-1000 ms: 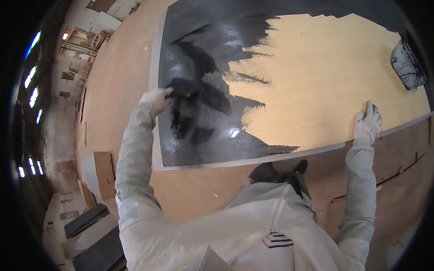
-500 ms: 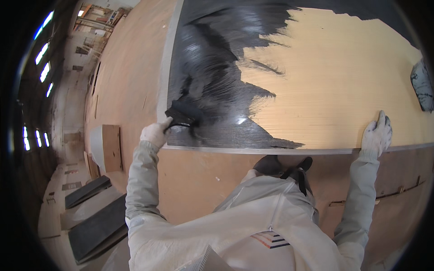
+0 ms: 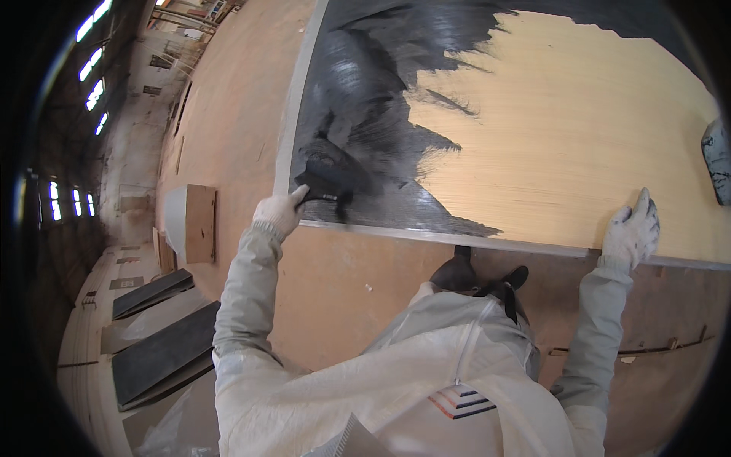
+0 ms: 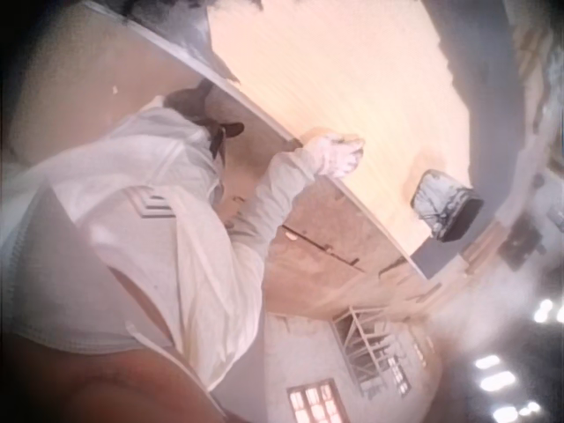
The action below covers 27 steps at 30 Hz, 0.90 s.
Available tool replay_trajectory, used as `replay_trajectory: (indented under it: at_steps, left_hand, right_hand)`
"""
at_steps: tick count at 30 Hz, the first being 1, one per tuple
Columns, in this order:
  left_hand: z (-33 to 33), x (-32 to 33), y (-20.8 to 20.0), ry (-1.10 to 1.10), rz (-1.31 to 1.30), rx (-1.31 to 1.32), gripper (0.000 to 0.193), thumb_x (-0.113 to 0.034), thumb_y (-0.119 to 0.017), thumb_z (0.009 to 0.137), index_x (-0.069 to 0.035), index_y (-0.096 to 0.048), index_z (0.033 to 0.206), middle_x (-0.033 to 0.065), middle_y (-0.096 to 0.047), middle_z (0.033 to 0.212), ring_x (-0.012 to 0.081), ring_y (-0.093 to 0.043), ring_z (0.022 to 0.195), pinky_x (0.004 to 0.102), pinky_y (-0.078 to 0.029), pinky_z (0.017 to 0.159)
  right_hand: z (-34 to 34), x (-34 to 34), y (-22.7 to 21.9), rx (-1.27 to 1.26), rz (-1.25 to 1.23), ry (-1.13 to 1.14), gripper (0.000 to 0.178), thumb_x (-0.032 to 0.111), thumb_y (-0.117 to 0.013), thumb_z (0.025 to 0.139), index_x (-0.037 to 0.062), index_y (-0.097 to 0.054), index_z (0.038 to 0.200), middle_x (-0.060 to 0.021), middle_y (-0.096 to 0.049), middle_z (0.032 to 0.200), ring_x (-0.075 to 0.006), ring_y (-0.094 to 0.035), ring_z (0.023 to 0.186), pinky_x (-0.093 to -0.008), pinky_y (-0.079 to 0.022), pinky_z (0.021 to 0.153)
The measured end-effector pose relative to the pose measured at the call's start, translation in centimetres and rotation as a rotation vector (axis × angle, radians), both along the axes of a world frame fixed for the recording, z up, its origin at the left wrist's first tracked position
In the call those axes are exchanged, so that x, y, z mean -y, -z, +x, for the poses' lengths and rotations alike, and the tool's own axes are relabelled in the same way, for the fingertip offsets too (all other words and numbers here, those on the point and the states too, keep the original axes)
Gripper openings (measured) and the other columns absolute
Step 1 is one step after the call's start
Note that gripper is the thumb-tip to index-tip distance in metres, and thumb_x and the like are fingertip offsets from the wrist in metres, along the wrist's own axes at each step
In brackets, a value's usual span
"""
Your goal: The person applies black paint to a large flat wooden board using a brush. They repeatedly dip the brush into a paint container and spread the paint across the surface, gradually covering more area.
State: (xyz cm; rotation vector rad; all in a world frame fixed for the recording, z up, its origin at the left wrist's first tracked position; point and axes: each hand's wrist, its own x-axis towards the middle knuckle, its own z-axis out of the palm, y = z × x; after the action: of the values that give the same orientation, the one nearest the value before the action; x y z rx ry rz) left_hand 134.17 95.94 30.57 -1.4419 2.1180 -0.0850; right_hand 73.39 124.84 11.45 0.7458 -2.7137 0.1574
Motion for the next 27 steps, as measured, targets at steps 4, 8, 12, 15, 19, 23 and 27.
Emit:
replay_trajectory:
  at_steps: [4,8,12,15,19,23,27]
  left_hand:
    - [-9.8,0.4,0.7,0.216,0.000,-0.103,0.046,-0.030,-0.059,0.105,-0.026,-0.056,0.151,0.0170,-0.077,0.095,0.0406,-0.075,0.089,0.0556,-0.059,0.078]
    - [-19.4,-0.3,0.2,0.393,0.086,-0.078,0.041,-0.032,-0.058,0.105,-0.024,-0.058,0.146,0.0164,-0.077,0.093,0.0395,-0.075,0.087,0.0553,-0.059,0.074]
    - [-19.9,-0.3,-1.6,0.317,0.106,-0.007,0.046,-0.032,-0.059,0.105,-0.026,-0.058,0.151,0.0168,-0.078,0.101,0.0395,-0.076,0.097,0.0521,-0.060,0.083]
    - [-17.5,4.2,-0.6,0.242,0.005,-0.089,0.048,-0.032,-0.060,0.104,-0.027,-0.060,0.152,0.0180,-0.078,0.114,0.0404,-0.074,0.107,0.0505,-0.059,0.093]
    - [-24.8,3.1,-1.8,0.361,0.080,-0.042,0.050,-0.031,-0.062,0.103,-0.028,-0.060,0.153,0.0199,-0.075,0.121,0.0396,-0.073,0.112,0.0486,-0.058,0.097]
    - [-24.3,6.4,-2.2,0.261,0.092,0.002,0.048,-0.031,-0.062,0.104,-0.028,-0.061,0.153,0.0197,-0.075,0.125,0.0393,-0.072,0.115,0.0471,-0.057,0.099]
    - [-24.2,6.4,-1.4,0.354,0.041,-0.012,0.043,-0.030,-0.059,0.104,-0.023,-0.065,0.147,0.0163,-0.077,0.120,0.0412,-0.072,0.113,0.0493,-0.058,0.097]
  right_hand:
    - [0.4,0.4,-0.4,-0.003,-0.041,-0.024,0.062,0.032,-0.061,0.101,0.0231,-0.048,0.162,-0.0095,-0.059,0.155,-0.0334,-0.053,0.142,-0.0511,-0.040,0.119]
    - [0.6,-0.1,-0.9,0.015,-0.082,-0.072,0.067,0.032,-0.063,0.101,0.0207,-0.044,0.164,-0.0120,-0.058,0.155,-0.0342,-0.052,0.143,-0.0512,-0.038,0.121]
    - [-2.0,-2.6,-0.2,0.071,-0.191,-0.127,0.070,0.030,-0.065,0.101,0.0174,-0.041,0.165,-0.0139,-0.058,0.155,-0.0338,-0.051,0.143,-0.0509,-0.037,0.121]
    - [-2.4,-3.5,-0.2,0.062,-0.195,-0.154,0.071,0.030,-0.067,0.100,0.0166,-0.041,0.165,-0.0137,-0.057,0.154,-0.0334,-0.050,0.143,-0.0507,-0.036,0.122]
    - [-2.0,-3.4,-0.6,0.020,-0.177,-0.127,0.070,0.031,-0.067,0.100,0.0167,-0.043,0.164,-0.0129,-0.057,0.153,-0.0336,-0.049,0.144,-0.0517,-0.035,0.123]
    - [-1.4,-3.2,-2.0,0.045,-0.196,-0.130,0.070,0.029,-0.066,0.099,0.0167,-0.044,0.164,-0.0126,-0.058,0.152,-0.0344,-0.049,0.143,-0.0532,-0.035,0.122]
    - [-1.1,-3.3,-1.8,0.050,-0.247,-0.160,0.070,0.027,-0.066,0.098,0.0162,-0.044,0.163,-0.0127,-0.058,0.150,-0.0350,-0.050,0.142,-0.0542,-0.036,0.122]
